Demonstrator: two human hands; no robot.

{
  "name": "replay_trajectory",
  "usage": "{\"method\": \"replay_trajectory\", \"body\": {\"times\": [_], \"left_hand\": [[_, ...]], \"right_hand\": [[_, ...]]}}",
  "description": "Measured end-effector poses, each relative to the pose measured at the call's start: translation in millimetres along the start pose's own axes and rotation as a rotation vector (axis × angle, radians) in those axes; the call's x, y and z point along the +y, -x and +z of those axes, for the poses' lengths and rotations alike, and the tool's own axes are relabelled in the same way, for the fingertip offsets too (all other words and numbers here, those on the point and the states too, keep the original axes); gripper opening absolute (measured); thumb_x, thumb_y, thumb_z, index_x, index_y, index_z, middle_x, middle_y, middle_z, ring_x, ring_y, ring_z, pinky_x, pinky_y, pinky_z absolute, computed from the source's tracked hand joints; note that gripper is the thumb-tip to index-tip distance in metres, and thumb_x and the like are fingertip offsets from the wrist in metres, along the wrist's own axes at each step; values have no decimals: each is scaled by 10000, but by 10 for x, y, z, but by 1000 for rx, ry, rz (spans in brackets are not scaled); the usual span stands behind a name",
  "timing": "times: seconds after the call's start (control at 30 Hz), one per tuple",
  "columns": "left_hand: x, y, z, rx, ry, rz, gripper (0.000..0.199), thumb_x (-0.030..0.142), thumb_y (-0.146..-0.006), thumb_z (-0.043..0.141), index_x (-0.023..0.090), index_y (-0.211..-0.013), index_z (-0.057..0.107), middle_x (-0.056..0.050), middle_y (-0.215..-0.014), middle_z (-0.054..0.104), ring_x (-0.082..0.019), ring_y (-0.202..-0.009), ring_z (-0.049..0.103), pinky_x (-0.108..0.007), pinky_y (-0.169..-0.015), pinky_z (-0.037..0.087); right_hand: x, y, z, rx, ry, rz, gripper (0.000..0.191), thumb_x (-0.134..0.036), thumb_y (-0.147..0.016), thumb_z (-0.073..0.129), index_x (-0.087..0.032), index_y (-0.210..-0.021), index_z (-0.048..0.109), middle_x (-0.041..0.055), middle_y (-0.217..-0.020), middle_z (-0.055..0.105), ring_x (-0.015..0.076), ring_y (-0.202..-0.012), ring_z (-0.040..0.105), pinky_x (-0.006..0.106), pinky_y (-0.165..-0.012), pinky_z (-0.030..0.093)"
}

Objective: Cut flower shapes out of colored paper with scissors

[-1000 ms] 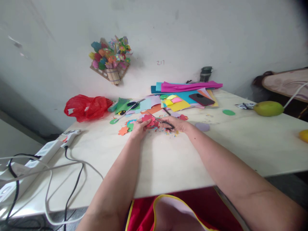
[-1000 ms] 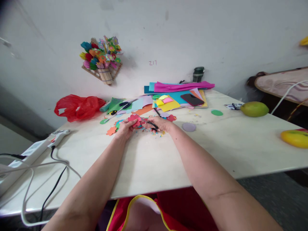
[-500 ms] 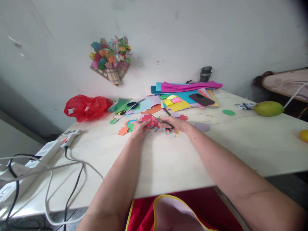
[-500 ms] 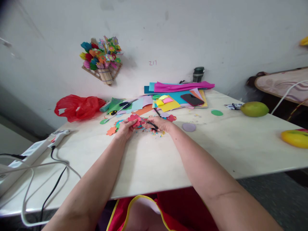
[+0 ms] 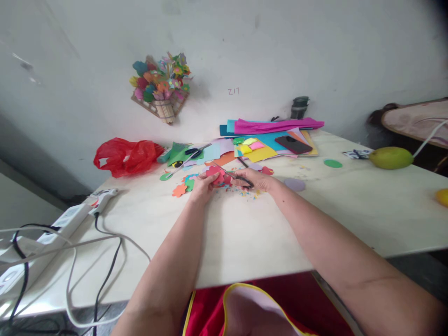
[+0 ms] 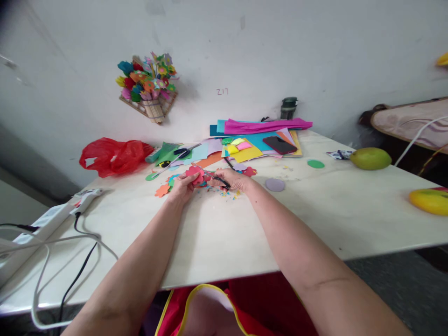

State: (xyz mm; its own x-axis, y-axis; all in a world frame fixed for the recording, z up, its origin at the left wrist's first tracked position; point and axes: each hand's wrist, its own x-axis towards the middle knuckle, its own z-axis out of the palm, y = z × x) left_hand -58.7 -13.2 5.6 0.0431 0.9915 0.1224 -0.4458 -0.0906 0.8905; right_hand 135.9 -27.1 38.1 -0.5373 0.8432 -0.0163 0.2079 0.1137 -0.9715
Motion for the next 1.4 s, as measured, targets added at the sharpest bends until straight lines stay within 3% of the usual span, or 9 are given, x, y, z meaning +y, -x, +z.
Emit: {"method": "replay_trajectory", "body": {"times": [0.23,0.5,0.8,1.07,1.4], "left_hand": [[15,0,4,22,15,-13,236,178,-571,851,95,-735,704,-80,-723,727,-192,-635,706,-280,-627,570],[13,1,-19,-28,-85,0,293,245,-532,888,116,-672,665,-5,-552,629,-103,-440,557,-233,-467,498],[0,16,-40,-103,-164,-20,302,283,-519,875,125,-627,641,40,-488,496,-56,-417,403,-214,-423,394],[5,27,-34,-160,-176,-48,368,337,-571,865,151,-508,554,70,-420,360,-43,-386,284,-232,-410,382],[24,47,-35,-178,-190,-82,333,325,-584,850,146,-532,574,63,-416,388,-39,-378,260,-227,-408,373]], "right_hand": [[114,-14,-62,-43,-6,-7,340,-421,-749,752,-173,-694,525,-58,-483,461,60,-388,413,184,-352,292],[184,-19,-136,-22,-24,-30,394,-509,-755,731,-167,-810,544,-38,-510,563,50,-356,403,173,-334,240],[134,15,-140,-29,-51,-13,378,-481,-739,754,-158,-777,561,-21,-526,595,57,-368,452,172,-332,257],[156,8,-160,-49,-37,8,337,-459,-779,718,-163,-769,558,-25,-504,582,55,-348,416,176,-321,249],[182,-30,-149,68,-102,-5,270,-324,-724,776,-157,-799,577,-27,-546,589,70,-411,494,170,-343,249]]}}
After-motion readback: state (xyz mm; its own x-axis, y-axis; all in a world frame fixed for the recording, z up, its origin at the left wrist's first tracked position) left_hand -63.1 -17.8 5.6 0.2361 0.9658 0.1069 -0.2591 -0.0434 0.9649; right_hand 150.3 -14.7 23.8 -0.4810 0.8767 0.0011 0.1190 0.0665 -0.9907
